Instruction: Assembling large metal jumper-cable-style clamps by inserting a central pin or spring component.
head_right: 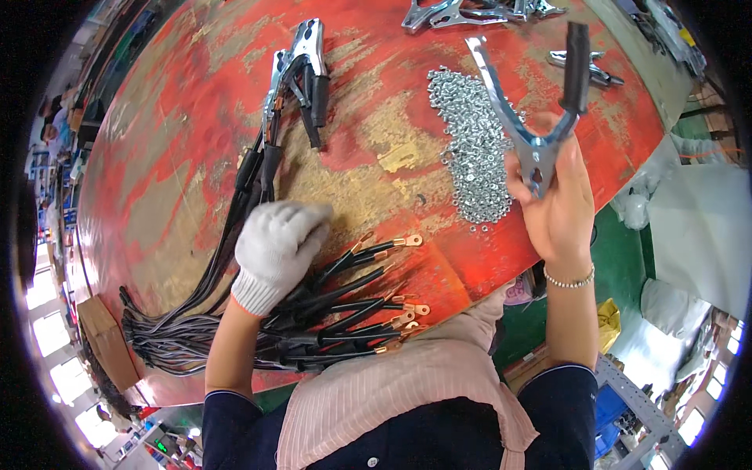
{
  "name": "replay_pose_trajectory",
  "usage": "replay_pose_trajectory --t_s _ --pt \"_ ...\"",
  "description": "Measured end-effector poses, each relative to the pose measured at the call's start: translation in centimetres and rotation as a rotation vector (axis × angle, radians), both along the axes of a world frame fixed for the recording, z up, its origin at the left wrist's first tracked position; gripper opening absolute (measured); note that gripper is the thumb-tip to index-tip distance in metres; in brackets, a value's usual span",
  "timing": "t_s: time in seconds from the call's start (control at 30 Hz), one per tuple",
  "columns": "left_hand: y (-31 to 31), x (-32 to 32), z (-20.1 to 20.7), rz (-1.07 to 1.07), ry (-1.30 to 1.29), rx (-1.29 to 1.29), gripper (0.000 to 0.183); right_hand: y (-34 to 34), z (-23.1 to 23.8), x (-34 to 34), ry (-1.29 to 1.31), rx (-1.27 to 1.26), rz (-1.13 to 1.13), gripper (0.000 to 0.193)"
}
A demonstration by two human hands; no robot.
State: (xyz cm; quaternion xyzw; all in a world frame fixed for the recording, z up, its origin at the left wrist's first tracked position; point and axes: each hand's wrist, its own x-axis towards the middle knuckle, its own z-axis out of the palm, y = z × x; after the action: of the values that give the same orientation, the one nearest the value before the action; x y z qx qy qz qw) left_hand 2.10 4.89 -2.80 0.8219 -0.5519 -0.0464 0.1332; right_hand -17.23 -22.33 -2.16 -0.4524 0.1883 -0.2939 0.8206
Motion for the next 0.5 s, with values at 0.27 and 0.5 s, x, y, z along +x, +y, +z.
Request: replay_pose_trajectory --t_s 0.27,0.5 --pt "1.2 -1.3 0.5 -0.124 0.233 0.177 0.04 3.0 -2.8 -2.6 0.011 0.046 -0.086 0.043" --pt "1.3 -7.3 0.3 -0.233 -0.123 0.103 0.034 4.1 -4.4 -4.5 -0.037 -0.008 -0.068 0.047"
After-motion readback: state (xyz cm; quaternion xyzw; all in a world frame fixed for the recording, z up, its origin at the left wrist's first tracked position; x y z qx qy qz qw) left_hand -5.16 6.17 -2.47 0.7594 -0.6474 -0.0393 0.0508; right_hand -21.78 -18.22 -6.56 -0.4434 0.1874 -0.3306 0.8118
